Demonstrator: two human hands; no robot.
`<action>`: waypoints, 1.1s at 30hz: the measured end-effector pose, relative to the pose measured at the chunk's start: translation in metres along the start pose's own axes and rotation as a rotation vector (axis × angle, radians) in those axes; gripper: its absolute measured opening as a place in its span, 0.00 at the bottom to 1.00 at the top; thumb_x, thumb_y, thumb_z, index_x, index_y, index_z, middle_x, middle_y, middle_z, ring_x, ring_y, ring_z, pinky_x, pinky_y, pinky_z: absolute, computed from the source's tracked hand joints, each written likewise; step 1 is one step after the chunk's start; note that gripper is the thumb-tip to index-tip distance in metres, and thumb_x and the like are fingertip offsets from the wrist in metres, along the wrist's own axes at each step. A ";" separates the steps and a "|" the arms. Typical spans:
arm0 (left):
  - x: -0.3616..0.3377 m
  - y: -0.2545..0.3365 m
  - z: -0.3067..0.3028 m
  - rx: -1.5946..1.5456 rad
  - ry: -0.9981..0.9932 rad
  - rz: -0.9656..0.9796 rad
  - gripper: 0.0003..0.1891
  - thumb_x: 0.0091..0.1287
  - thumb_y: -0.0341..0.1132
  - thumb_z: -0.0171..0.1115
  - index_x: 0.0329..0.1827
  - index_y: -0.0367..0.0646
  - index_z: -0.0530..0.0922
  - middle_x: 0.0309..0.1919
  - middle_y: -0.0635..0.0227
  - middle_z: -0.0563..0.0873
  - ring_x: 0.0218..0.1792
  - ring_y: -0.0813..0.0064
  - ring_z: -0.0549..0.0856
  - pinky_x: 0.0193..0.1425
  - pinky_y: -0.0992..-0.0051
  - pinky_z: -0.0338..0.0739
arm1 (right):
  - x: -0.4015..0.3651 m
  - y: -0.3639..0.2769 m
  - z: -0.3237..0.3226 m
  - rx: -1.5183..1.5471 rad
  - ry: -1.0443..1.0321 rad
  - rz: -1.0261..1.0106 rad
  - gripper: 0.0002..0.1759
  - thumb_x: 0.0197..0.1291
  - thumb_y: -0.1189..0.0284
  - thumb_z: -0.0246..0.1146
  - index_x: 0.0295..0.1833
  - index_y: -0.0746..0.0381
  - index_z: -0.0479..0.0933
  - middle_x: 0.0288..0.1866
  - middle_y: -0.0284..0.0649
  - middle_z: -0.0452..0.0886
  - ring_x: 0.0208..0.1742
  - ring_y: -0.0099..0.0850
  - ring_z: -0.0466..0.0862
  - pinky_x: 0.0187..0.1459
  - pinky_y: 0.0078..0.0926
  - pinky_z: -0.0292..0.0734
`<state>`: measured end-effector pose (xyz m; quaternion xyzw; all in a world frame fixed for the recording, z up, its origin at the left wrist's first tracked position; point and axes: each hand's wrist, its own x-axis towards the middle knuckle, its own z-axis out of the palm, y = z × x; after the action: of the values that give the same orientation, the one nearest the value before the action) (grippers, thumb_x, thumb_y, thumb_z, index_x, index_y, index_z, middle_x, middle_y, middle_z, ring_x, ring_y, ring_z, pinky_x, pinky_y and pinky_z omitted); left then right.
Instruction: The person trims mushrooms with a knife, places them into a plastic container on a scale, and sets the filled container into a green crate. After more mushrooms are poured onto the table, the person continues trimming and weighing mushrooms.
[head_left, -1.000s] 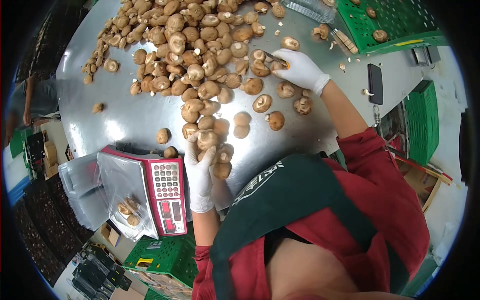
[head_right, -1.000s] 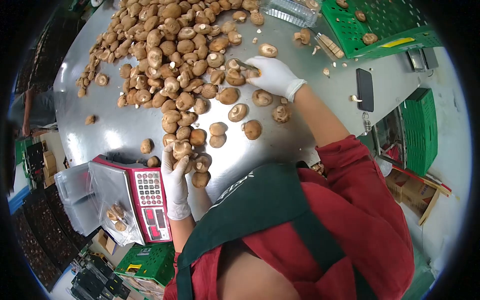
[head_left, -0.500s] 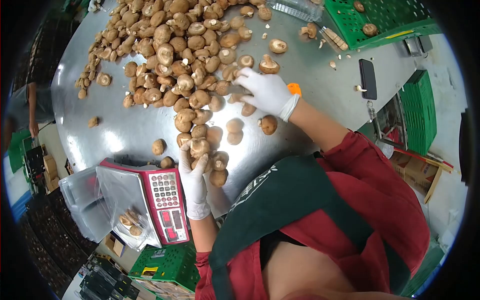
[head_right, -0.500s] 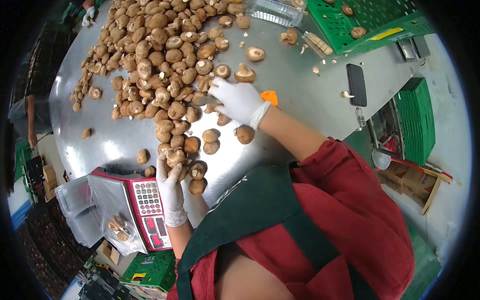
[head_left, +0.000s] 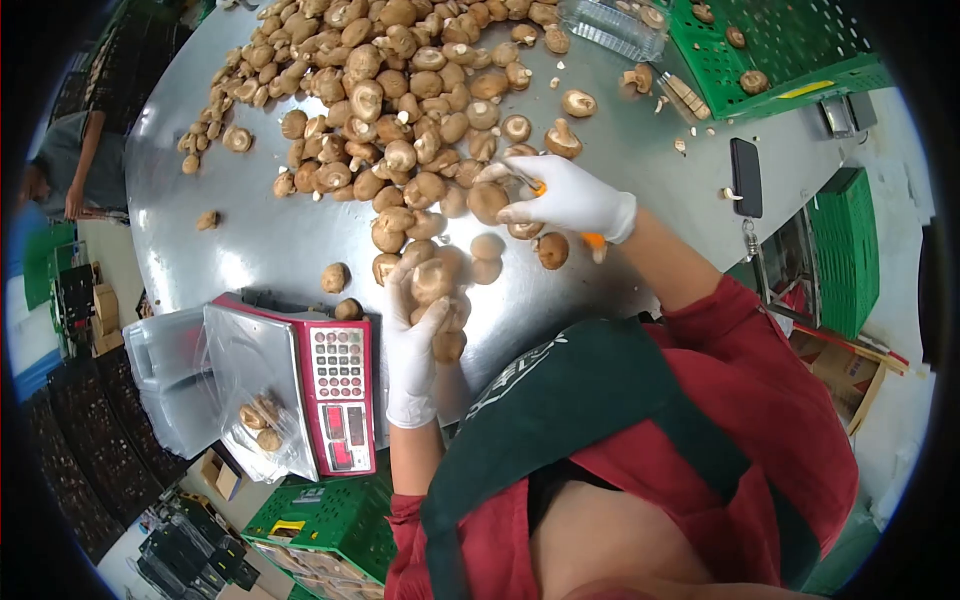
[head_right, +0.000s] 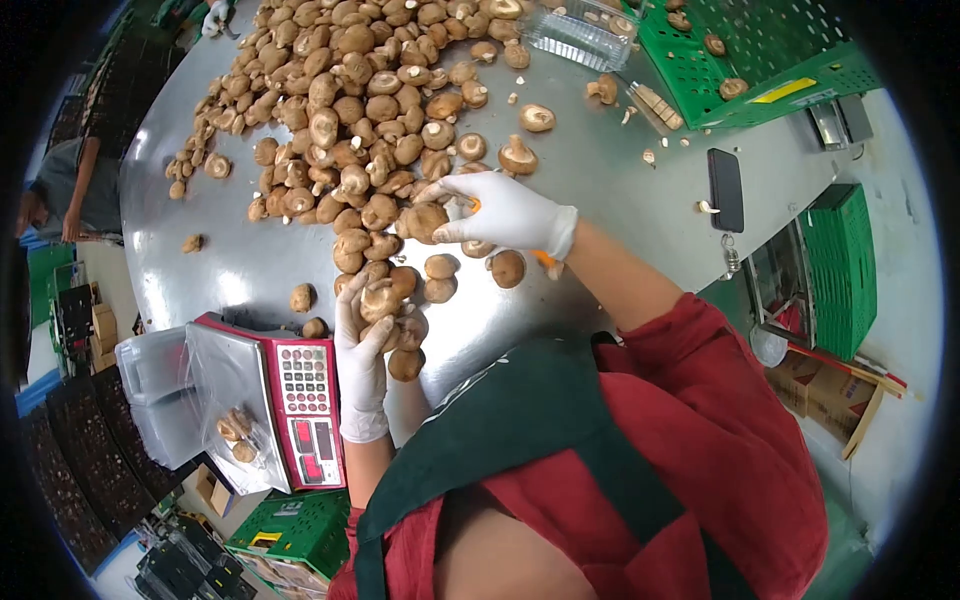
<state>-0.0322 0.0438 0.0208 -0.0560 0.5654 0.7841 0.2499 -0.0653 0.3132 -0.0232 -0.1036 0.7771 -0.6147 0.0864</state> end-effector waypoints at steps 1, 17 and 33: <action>0.001 0.000 0.003 0.022 -0.001 0.005 0.30 0.63 0.19 0.59 0.70 0.43 0.67 0.58 0.63 0.77 0.47 0.78 0.82 0.51 0.78 0.79 | -0.003 -0.017 0.000 0.342 -0.091 0.118 0.31 0.64 0.63 0.67 0.69 0.64 0.69 0.39 0.37 0.77 0.30 0.21 0.74 0.31 0.22 0.72; 0.019 0.005 0.026 0.643 -0.072 0.386 0.29 0.53 0.29 0.75 0.60 0.42 0.77 0.61 0.57 0.74 0.66 0.60 0.73 0.71 0.65 0.66 | -0.015 -0.059 0.039 0.885 -0.195 0.640 0.23 0.73 0.50 0.56 0.44 0.61 0.75 0.21 0.30 0.73 0.13 0.16 0.67 0.14 0.17 0.62; -0.025 0.018 0.007 0.788 0.166 0.341 0.25 0.52 0.23 0.72 0.56 0.40 0.78 0.59 0.57 0.77 0.58 0.62 0.78 0.62 0.65 0.75 | -0.057 -0.033 0.018 0.087 -0.073 0.253 0.20 0.67 0.62 0.63 0.55 0.67 0.78 0.46 0.45 0.86 0.46 0.29 0.86 0.51 0.27 0.79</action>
<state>-0.0174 0.0378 0.0476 0.0748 0.8406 0.5314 0.0730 -0.0042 0.3041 0.0056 -0.0232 0.7530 -0.6277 0.1958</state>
